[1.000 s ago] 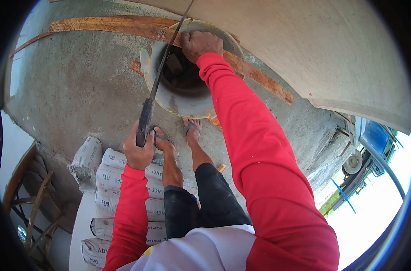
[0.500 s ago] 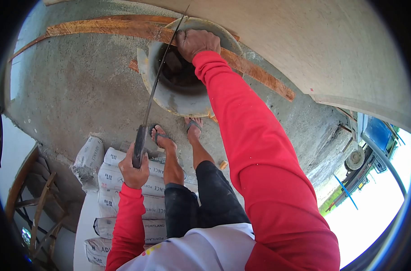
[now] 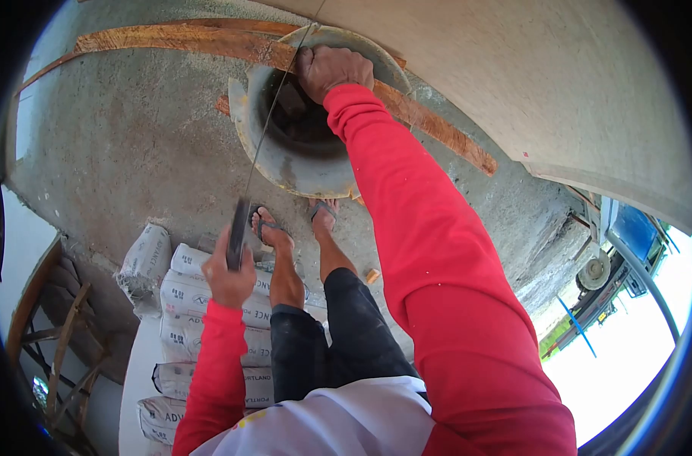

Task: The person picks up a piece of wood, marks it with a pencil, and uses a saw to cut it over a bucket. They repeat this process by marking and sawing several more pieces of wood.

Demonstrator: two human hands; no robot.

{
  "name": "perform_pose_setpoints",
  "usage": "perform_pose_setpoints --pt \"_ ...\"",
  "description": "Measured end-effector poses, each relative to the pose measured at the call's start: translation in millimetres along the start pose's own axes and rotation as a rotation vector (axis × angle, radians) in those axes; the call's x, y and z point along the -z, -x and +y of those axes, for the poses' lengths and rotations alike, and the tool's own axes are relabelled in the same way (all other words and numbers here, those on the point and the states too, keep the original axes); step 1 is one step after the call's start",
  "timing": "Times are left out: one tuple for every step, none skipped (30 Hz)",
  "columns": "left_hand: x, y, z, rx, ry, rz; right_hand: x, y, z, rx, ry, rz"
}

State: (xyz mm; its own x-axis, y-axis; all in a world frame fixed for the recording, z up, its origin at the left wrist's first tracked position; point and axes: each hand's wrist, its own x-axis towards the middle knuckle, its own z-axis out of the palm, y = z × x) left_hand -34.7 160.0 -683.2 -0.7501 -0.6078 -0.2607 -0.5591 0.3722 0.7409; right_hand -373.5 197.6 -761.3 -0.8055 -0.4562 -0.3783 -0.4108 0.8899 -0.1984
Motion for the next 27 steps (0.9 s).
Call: perform_pose_setpoints --pt "-24.3 -33.6 -1.8 0.02 -0.012 -0.006 0.8 0.1 0.6 -0.003 0.006 0.009" --pt "-42.2 -70.9 7.9 0.007 0.002 0.0 1.5 -0.2 -0.3 -0.004 0.008 0.021" --pt "-49.4 -94.1 17.2 -0.009 0.01 0.001 1.1 0.8 -0.9 -0.011 0.005 0.032" --pt "-48.6 -90.4 16.6 -0.027 -0.009 0.003 0.8 3.0 -0.4 -0.024 0.015 0.026" --pt "-44.9 -84.4 15.1 -0.046 -0.032 0.014 1.1 2.8 -2.9 -0.029 0.022 0.023" --pt "-34.9 -65.2 12.2 -0.03 -0.011 0.004 3.3 3.7 -4.0 -0.029 0.031 0.017" --pt "-24.7 -46.1 9.5 -0.014 0.01 -0.006 4.8 1.9 -4.5 -0.022 0.038 0.017" --pt "-4.6 -11.5 0.6 0.027 0.069 -0.044 3.1 0.0 -3.8 -0.02 0.038 0.017" --pt "14.1 20.9 -7.6 0.013 0.039 -0.037 0.8 0.8 -2.2 -0.024 0.041 0.01" --pt "23.8 37.9 -13.8 -0.003 0.014 -0.031 1.5 0.3 -1.5 -0.026 0.031 0.009" --pt "19.2 30.9 -12.1 -0.028 0.032 -0.009 1.7 0.7 -2.4 -0.021 0.027 0.001" --pt "7.5 11.1 -7.9 -0.052 0.056 0.014 0.9 1.3 -2.4 -0.016 0.029 -0.008" --pt "-6.7 -14.0 -2.7 -0.078 0.083 0.038 1.2 3.8 -2.4 -0.02 0.026 -0.016" --pt "-29.8 -59.8 7.4 -0.053 0.041 0.01 5.1 2.8 -3.6 -0.019 0.025 -0.009" --pt "-45.4 -92.4 16.4 -0.021 -0.007 -0.024 5.2 4.4 -5.5 -0.021 0.018 -0.011" --pt "-51.2 -100.3 19.4 -0.042 0.002 -0.007 5.4 3.1 -4.8 -0.03 0.027 -0.015" --pt "-52.9 -102.8 24.0 -0.052 0.007 0.009 5.4 4.1 -5.0 -0.034 0.034 -0.029" --pt "-50.8 -103.6 28.8 -0.063 0.008 0.03 7.2 4.4 -6.2 -0.035 0.037 -0.04" --pt "-41.3 -78.9 20.0 -0.045 0.008 0.021 8.0 1.2 -6.6 -0.032 0.052 -0.037" --pt "-23.1 -35.4 4.0 -0.025 0.002 0.007 4.6 -1.3 -5.9 -0.032 0.062 -0.039" --pt "2.2 9.8 -6.7 -0.008 0.009 -0.02 2.9 -1.9 -4.4 -0.041 0.075 -0.044" --pt "16.4 35.1 -14.8 0.006 0.024 -0.047 4.5 -3.9 -3.1 -0.035 0.053 -0.029" --pt "18.5 33.5 -15.2 -0.022 0.007 -0.044 3.1 -2.4 -1.9 -0.03 0.036 -0.025" --pt "19.9 27.4 -14.2 -0.05 -0.006 -0.039 1.6 -0.8 -2.0 -0.023 0.021 -0.019" --pt "17.4 18.5 -14.6 -0.078 -0.016 -0.031 0.5 0.0 -2.0 -0.033 0.027 -0.034" --pt "-4.1 -10.9 -13.7 -0.032 0.044 -0.051 3.6 3.0 -3.2 -0.041 0.044 -0.053" --pt "-33.8 -57.9 -9.2 0.005 0.103 -0.061 5.4 1.4 -5.2 -0.043 0.058 -0.059"
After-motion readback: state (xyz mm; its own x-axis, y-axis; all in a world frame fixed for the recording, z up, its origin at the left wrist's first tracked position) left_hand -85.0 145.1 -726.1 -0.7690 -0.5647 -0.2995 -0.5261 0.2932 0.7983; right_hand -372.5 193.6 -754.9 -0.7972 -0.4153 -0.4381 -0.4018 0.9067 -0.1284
